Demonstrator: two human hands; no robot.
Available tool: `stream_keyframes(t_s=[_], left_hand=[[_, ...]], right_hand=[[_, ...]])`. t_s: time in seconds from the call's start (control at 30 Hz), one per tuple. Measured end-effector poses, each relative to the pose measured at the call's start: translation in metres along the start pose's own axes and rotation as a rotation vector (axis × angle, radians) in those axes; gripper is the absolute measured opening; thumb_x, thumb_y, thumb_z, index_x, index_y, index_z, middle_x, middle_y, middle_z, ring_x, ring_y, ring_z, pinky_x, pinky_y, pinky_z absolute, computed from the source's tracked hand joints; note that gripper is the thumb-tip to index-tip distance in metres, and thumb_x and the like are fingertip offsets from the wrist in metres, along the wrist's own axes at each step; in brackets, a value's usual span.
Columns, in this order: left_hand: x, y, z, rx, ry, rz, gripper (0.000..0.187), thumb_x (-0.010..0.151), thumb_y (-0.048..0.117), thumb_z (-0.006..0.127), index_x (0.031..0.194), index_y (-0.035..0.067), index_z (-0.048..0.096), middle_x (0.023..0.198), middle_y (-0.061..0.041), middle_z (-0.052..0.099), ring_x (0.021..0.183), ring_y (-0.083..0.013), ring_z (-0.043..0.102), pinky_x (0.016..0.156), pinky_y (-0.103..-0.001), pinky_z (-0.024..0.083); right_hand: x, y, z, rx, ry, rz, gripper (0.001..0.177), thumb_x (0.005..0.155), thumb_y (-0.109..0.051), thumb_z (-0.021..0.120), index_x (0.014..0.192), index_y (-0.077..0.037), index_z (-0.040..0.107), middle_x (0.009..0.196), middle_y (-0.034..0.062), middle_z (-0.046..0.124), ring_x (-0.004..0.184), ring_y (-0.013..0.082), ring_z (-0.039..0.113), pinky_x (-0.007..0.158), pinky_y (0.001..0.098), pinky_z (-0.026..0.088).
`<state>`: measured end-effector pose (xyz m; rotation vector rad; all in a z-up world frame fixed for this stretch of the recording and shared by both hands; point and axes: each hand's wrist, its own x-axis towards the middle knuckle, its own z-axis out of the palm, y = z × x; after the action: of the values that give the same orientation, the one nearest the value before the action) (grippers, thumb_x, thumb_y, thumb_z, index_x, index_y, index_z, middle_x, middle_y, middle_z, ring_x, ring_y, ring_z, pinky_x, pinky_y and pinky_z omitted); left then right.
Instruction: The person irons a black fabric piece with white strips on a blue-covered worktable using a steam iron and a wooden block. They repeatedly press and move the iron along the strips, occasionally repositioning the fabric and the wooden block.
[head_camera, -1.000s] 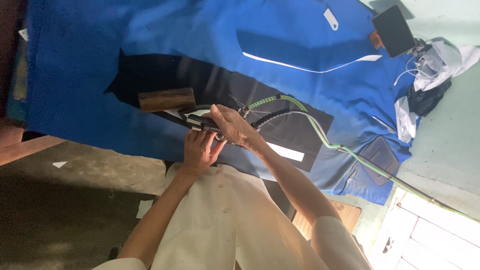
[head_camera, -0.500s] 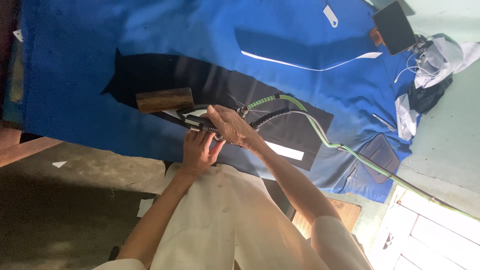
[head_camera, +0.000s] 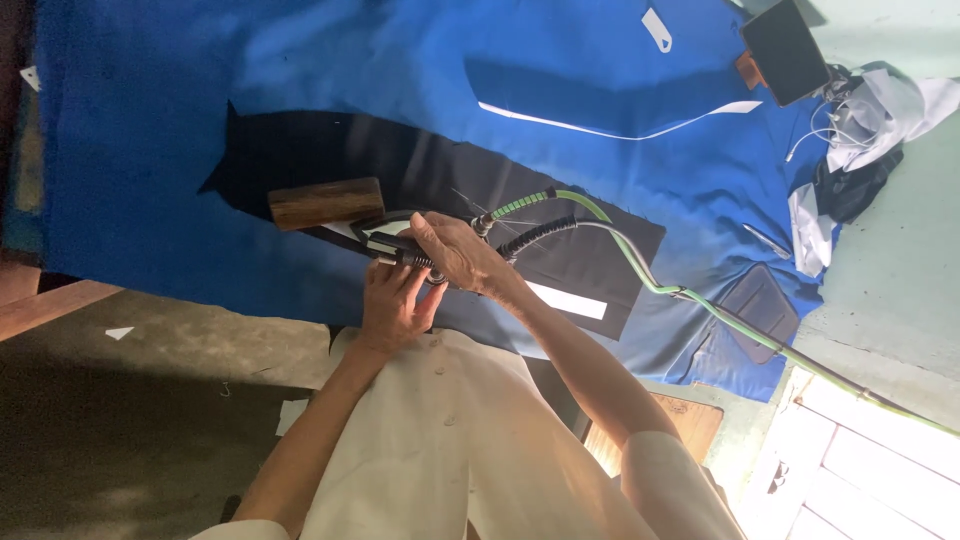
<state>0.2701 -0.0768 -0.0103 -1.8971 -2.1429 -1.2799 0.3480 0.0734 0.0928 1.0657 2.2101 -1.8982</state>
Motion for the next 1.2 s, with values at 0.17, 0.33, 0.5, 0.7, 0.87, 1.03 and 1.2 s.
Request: stream_keyframes(t_s=[0.17, 0.33, 0.5, 0.7, 0.87, 1.03, 1.2], left_hand=[[0.001, 0.0, -0.002, 0.007, -0.004, 0.011, 0.032, 0.084, 0.035, 0.08, 0.106, 0.014, 0.07, 0.105, -0.006, 0.064, 0.098, -0.0262, 0.064, 0.086, -0.039, 0.045], [0.002, -0.002, -0.001, 0.015, -0.01, 0.015, 0.032, 0.085, 0.038, 0.079, 0.105, 0.015, 0.068, 0.103, -0.005, 0.064, 0.098, -0.0258, 0.064, 0.088, -0.038, 0.044], [-0.005, -0.005, 0.002, -0.005, -0.028, -0.007, 0.036, 0.083, 0.038, 0.082, 0.107, 0.015, 0.069, 0.103, -0.005, 0.065, 0.097, -0.0261, 0.063, 0.085, -0.039, 0.044], [-0.011, -0.008, 0.01, 0.022, -0.012, -0.005, 0.037, 0.084, 0.042, 0.082, 0.107, 0.015, 0.068, 0.1, -0.004, 0.065, 0.097, -0.0252, 0.063, 0.088, -0.038, 0.044], [-0.003, -0.002, 0.003, 0.026, -0.007, -0.019, 0.038, 0.083, 0.041, 0.084, 0.107, 0.016, 0.069, 0.097, -0.003, 0.064, 0.095, -0.025, 0.064, 0.085, -0.039, 0.045], [-0.001, -0.001, 0.004, 0.035, 0.022, -0.017, 0.037, 0.082, 0.041, 0.085, 0.105, 0.016, 0.069, 0.098, -0.003, 0.063, 0.096, -0.0249, 0.064, 0.087, -0.039, 0.046], [-0.015, -0.008, 0.015, 0.026, 0.018, -0.022, 0.037, 0.084, 0.043, 0.083, 0.105, 0.016, 0.069, 0.099, -0.003, 0.065, 0.096, -0.0242, 0.065, 0.085, -0.037, 0.045]], right_hand=[[-0.001, -0.001, 0.001, -0.012, 0.011, -0.001, 0.071, 0.108, -0.059, 0.025, 0.111, -0.01, 0.076, 0.093, 0.0176, 0.062, 0.084, 0.032, 0.06, 0.074, 0.0427, 0.051], [0.0, 0.005, 0.002, -0.001, 0.022, 0.005, 0.071, 0.108, -0.059, 0.026, 0.108, -0.01, 0.076, 0.091, 0.0168, 0.063, 0.082, 0.0304, 0.061, 0.073, 0.0417, 0.051], [0.0, -0.003, 0.001, -0.016, 0.031, -0.047, 0.067, 0.109, -0.057, 0.029, 0.105, -0.007, 0.074, 0.088, 0.0183, 0.061, 0.079, 0.0325, 0.06, 0.069, 0.0415, 0.05], [0.0, -0.001, -0.001, -0.038, 0.023, -0.038, 0.067, 0.108, -0.058, 0.029, 0.107, -0.009, 0.074, 0.09, 0.0179, 0.062, 0.081, 0.0333, 0.061, 0.071, 0.0414, 0.052], [0.003, 0.006, 0.002, -0.051, 0.018, -0.062, 0.068, 0.11, -0.056, 0.026, 0.11, -0.009, 0.075, 0.087, 0.0185, 0.061, 0.079, 0.0334, 0.061, 0.069, 0.0422, 0.051], [0.002, 0.012, 0.003, -0.03, 0.015, -0.033, 0.066, 0.109, -0.057, 0.028, 0.11, -0.011, 0.075, 0.089, 0.0182, 0.062, 0.081, 0.0329, 0.061, 0.071, 0.0425, 0.051], [-0.002, -0.005, 0.0, -0.061, 0.0, 0.0, 0.068, 0.107, -0.06, 0.026, 0.108, -0.011, 0.074, 0.089, 0.0172, 0.061, 0.08, 0.0327, 0.061, 0.07, 0.0416, 0.052]])
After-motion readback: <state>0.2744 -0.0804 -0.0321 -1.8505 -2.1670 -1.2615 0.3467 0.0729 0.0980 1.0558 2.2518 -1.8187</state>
